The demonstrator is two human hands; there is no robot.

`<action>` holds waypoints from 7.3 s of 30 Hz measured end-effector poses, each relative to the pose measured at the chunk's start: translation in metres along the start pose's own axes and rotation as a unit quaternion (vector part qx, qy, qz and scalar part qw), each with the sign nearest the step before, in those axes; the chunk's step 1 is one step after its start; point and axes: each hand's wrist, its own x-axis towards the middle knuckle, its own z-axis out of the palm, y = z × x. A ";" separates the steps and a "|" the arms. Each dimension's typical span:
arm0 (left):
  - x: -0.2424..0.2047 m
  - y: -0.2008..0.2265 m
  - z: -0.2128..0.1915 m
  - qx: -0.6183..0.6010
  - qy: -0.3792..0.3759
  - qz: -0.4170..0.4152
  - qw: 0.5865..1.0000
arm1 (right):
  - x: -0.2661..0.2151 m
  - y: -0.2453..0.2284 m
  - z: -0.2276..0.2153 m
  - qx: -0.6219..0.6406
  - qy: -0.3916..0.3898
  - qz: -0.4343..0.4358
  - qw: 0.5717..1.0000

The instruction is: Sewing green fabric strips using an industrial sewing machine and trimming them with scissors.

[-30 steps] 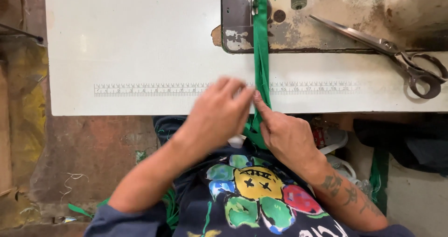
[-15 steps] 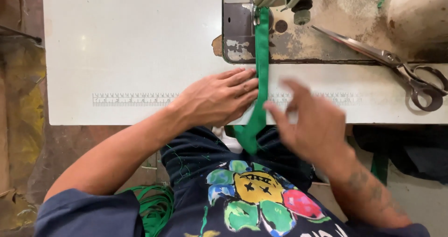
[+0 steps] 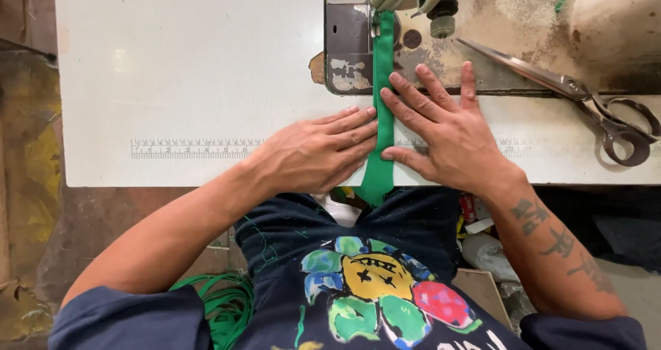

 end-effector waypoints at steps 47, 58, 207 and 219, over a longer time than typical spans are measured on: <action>0.050 0.054 0.005 -0.197 0.210 -0.332 0.898 | 0.036 0.023 -0.017 0.241 0.116 0.084 0.960; 0.033 0.164 -0.006 -0.214 0.268 -0.314 0.885 | -0.010 -0.090 -0.039 0.376 0.052 0.383 0.842; -0.044 0.132 0.055 -0.329 0.239 -0.317 0.857 | -0.029 0.062 -0.034 0.004 -0.114 0.249 0.962; 0.036 0.195 -0.013 -0.021 0.210 -0.167 0.963 | -0.020 -0.079 -0.062 0.239 0.087 0.297 0.920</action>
